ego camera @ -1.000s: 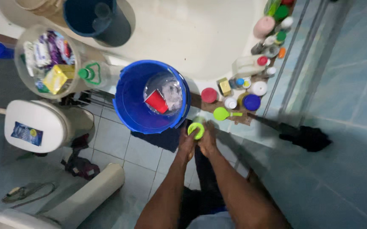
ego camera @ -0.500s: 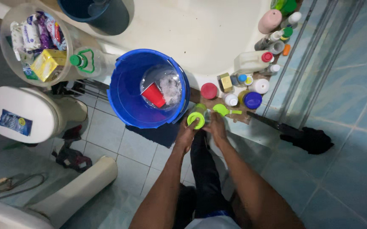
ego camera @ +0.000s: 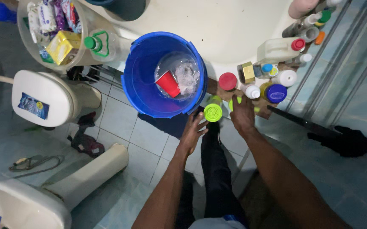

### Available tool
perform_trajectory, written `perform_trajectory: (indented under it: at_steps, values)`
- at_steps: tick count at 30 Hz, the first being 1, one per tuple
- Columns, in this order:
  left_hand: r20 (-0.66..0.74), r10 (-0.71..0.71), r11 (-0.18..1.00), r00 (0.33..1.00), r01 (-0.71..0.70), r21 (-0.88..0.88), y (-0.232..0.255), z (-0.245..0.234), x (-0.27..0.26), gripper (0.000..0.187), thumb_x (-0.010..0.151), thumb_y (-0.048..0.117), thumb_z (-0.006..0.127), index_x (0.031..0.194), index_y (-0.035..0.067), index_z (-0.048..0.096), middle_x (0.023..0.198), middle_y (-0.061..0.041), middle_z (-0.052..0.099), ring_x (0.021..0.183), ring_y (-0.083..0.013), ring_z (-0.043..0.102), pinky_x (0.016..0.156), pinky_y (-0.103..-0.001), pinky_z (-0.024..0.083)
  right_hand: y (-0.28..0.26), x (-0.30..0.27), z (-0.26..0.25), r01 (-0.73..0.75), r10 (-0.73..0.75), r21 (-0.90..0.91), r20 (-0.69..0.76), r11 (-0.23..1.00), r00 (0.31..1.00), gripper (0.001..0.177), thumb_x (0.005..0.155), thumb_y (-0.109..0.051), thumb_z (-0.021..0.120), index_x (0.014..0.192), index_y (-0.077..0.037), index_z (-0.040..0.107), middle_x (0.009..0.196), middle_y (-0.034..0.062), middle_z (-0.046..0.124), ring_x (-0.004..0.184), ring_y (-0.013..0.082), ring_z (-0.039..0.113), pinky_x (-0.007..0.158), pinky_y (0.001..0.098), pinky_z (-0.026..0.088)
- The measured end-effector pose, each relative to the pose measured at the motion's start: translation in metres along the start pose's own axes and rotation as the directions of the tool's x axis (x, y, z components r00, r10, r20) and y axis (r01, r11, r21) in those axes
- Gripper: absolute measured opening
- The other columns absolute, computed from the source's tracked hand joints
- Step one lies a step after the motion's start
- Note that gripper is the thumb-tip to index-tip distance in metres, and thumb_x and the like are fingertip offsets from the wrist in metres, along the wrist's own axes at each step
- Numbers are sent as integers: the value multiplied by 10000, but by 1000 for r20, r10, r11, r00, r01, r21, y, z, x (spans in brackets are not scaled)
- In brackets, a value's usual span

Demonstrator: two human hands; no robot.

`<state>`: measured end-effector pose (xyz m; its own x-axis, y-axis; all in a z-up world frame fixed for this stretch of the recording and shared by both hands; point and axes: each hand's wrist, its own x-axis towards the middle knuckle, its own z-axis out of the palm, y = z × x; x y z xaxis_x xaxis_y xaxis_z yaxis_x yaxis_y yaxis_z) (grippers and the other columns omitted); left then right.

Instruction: The person washes a yellow and green container and a small black object by hand using water in a blue bucket, then rinses them under a faucet in a sink.

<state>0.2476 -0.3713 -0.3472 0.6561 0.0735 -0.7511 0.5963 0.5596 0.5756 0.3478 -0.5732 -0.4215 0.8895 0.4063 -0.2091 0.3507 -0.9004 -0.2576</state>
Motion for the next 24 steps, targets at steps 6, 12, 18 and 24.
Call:
perform_trajectory:
  at_steps: [6, 12, 18, 24]
  values:
    - [-77, -51, 997, 996, 56, 56, -24, -29, -31, 845, 911, 506, 618, 1592, 154, 261, 1554, -97, 478, 1287, -275, 583, 952, -404, 489, 0, -43, 33, -302, 259, 533, 156, 791, 953, 624, 738, -304, 906, 1221, -30, 619, 1079, 219, 708, 1019, 400, 669, 852, 486, 542]
    - [-38, -100, 948, 994, 107, 298, -4, -41, -115, 572, 970, 435, 670, 1407, 75, 583, 1175, -140, 637, 1028, -223, 629, 812, -351, 519, -72, -112, -24, -305, -63, 832, 374, 463, 925, 381, 865, -225, 821, 1170, -23, 718, 961, 112, 765, 864, 212, 709, 782, 365, 569]
    - [26, 47, 985, 999, -51, 164, 54, -59, -216, 462, 908, 360, 711, 1298, 129, 622, 1128, -39, 707, 947, -125, 679, 757, -293, 580, -223, -140, -175, 259, -288, 672, -70, 694, 955, 679, 685, -99, 906, 1279, -22, 587, 1171, 186, 632, 1104, 313, 617, 932, 406, 507]
    - [26, 381, 904, 924, -367, -222, 115, -126, -309, 428, 945, 239, 715, 1305, 49, 584, 1066, -94, 721, 871, -158, 666, 686, -304, 528, -331, -141, -233, 287, -442, 775, -12, 563, 897, 649, 698, -46, 827, 1303, -37, 593, 1159, 135, 678, 1053, 242, 687, 900, 359, 556]
